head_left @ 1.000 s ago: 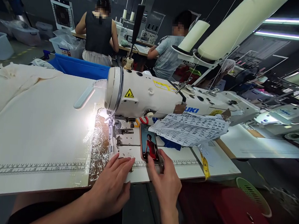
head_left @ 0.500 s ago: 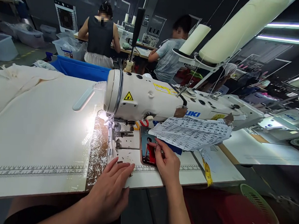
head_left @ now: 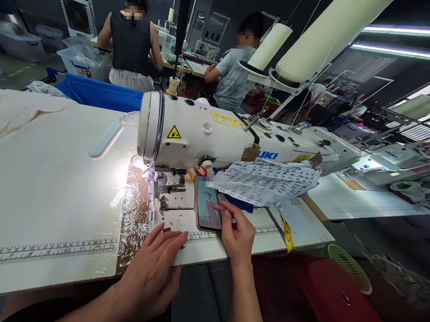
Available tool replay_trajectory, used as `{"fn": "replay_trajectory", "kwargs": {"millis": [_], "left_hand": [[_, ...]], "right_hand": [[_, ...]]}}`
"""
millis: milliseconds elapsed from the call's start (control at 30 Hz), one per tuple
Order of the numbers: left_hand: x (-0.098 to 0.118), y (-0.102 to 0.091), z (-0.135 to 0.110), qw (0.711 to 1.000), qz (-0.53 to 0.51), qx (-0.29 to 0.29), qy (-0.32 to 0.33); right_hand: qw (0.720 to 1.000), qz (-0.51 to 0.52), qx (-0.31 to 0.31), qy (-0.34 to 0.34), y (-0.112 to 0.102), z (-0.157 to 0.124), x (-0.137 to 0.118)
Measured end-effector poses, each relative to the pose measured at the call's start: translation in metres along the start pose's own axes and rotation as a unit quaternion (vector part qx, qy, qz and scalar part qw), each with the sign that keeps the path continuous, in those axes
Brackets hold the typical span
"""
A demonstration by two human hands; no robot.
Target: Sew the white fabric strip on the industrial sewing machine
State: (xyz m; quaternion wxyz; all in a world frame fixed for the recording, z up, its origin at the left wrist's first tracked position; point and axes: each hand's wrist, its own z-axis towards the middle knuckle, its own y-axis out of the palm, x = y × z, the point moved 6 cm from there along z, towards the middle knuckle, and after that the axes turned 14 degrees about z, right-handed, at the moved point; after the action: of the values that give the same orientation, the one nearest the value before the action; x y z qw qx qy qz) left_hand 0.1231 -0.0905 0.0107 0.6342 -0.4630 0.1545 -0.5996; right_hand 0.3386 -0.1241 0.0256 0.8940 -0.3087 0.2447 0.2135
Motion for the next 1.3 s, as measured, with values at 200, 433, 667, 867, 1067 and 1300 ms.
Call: {"fn": "replay_trajectory", "kwargs": {"millis": [200, 433, 667, 867, 1067, 1300], "left_hand": [[0.001, -0.001, 0.0, 1.0, 0.001, 0.007, 0.003], [0.001, -0.001, 0.0, 1.0, 0.003, 0.005, 0.001], [0.002, -0.002, 0.0, 1.0, 0.009, 0.008, 0.002], [0.001, -0.001, 0.0, 1.0, 0.007, 0.005, -0.002], [0.0, -0.001, -0.001, 1.0, 0.001, 0.01, -0.009], [0.0, -0.001, 0.0, 1.0, 0.001, 0.01, -0.005]], "right_hand": [[0.998, 0.016, -0.063, -0.014, 0.009, 0.005, -0.007], [0.993, 0.031, -0.106, -0.027, 0.016, 0.007, -0.01], [1.0, 0.012, -0.023, -0.002, 0.003, 0.003, -0.004], [0.999, -0.001, -0.03, 0.021, 0.004, 0.005, -0.004], [0.997, -0.025, 0.027, 0.072, -0.005, -0.001, 0.005], [0.995, -0.024, 0.034, 0.093, -0.006, -0.002, 0.011]]}}
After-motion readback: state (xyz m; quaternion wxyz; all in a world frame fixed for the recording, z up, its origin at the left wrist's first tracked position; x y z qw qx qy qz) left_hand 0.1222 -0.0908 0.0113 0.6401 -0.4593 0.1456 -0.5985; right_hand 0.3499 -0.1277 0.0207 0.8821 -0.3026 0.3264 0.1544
